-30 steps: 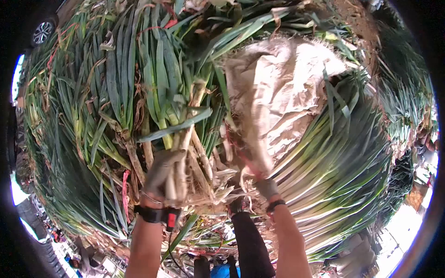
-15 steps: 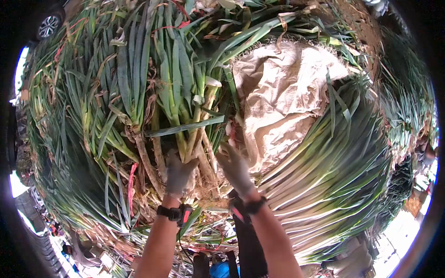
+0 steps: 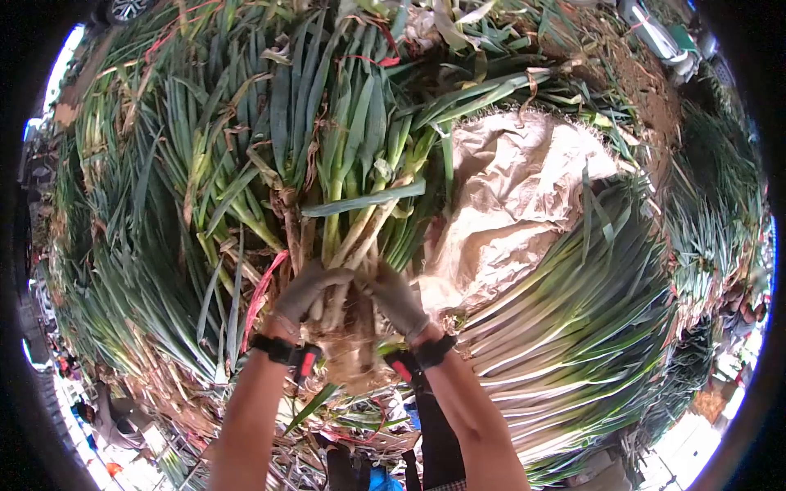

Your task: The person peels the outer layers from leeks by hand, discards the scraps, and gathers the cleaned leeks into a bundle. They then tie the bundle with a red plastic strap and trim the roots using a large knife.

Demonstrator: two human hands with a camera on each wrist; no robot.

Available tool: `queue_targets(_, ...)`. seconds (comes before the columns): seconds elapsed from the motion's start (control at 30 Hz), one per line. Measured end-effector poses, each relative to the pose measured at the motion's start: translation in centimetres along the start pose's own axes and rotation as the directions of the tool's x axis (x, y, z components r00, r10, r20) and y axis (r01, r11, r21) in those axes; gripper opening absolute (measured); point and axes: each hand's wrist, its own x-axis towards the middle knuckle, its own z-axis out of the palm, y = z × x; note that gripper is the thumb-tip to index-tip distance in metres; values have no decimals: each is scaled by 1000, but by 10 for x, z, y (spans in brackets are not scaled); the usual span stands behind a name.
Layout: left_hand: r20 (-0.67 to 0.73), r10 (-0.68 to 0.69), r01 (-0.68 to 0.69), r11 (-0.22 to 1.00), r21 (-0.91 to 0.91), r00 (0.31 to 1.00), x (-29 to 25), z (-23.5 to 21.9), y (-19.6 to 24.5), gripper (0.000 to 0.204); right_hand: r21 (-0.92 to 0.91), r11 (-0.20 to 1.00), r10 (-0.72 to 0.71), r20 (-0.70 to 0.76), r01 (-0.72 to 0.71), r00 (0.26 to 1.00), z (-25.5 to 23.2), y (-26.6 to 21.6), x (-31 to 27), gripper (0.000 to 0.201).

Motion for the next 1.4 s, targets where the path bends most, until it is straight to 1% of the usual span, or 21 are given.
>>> queue_targets(0.07, 41, -146, 143, 986, 80, 988, -41, -15, 47, 28, 92, 995, -33, 17, 31, 999, 38, -27, -24, 39)
queue_targets(0.2, 118, -171, 155, 979, 135, 978, -120, -49, 81, 36, -22, 983, 185, 146, -184, 972, 90, -14, -71, 51)
queue_targets(0.23, 103, -105, 103, 994, 26, 989, -140, -58, 65, 53, 28, 973, 209, 320, -230, 924, 101, -34, -88, 65)
queue_targets(0.27, 200, -289, 257, 952, 169, 936, -156, -85, 51, 65, -32, 958, 277, 380, -286, 883, 106, -45, -101, 73)
queue_targets(0.33, 224, -276, 266, 961, 75, 935, -200, -84, 46, 72, -271, 959, 182, 346, -87, 921, 109, -8, -123, 70)
queue_targets(0.4, 226, -205, 226, 971, -72, 952, -227, -60, 33, 81, -175, 968, 241, 450, -180, 860, 101, 36, -115, 59)
queue_targets(0.43, 219, -69, 121, 964, -236, 973, -232, -47, 13, 86, 313, 868, 249, 397, -385, 883, 106, 70, -108, 56)
queue_targets(0.47, 161, -39, 65, 985, -162, 986, -237, -42, -11, 88, 717, 524, 296, 354, -460, 887, 116, 91, -108, 52)
queue_targets(0.53, 10, 77, -78, 993, 84, 997, -233, -35, -80, 85, 773, 528, 304, 215, -352, 928, 134, 57, -128, 50)
queue_targets(0.57, -51, -79, 94, 877, 471, 996, -236, -30, -86, 83, 652, 691, 343, 84, -312, 936, 117, 93, -134, 57)
queue_targets(0.6, -79, -239, 238, 764, 600, 968, -246, -18, -52, 82, 609, 731, 357, 42, -308, 933, 125, 75, -141, 64)
queue_targets(0.67, -120, -58, 119, 797, 592, 991, -267, -10, -54, 72, 602, 763, 227, 93, -237, 969, 135, 66, -161, 69)
queue_targets(0.83, -89, -8, 57, 828, 558, 996, -350, -44, -93, 73, 317, 894, 313, 65, -317, 947, 188, 79, -227, 67)
queue_targets(0.97, -90, 227, -118, 761, 638, 970, -437, -86, -181, 82, 402, 824, 342, 207, -399, 917, 256, 126, -269, 66)
queue_targets(1.07, -80, 468, -277, 643, 713, 880, -498, -117, -244, 74, 397, 703, 464, 372, -590, 804, 320, 137, -296, 63)
queue_targets(1.13, -142, 468, -308, 750, 586, 872, -526, -132, -292, 80, 234, 564, 622, 510, -792, 594, 330, 195, -314, 57)
queue_targets(1.17, -45, 498, -316, 615, 722, 866, -539, -139, -337, 85, 13, 681, 612, 540, -732, 578, 342, 215, -313, 55)
queue_targets(1.2, -146, 400, -239, 760, 604, 905, -546, -155, -379, 89, -214, 750, 619, 561, -626, 550, 356, 236, -310, 55)
queue_targets(1.3, -385, -27, 42, 999, 29, 923, -551, -215, -442, 94, -364, 845, 533, 497, -393, 685, 401, 311, -302, 63)
queue_targets(1.33, -412, 21, 39, 990, 138, 911, -546, -240, -440, 92, -405, 861, 489, 494, -307, 719, 414, 317, -287, 65)
queue_targets(1.4, -624, -8, 153, 972, 180, 782, -518, -289, -540, 85, -485, 866, 387, 501, -119, 774, 432, 335, -256, 68)
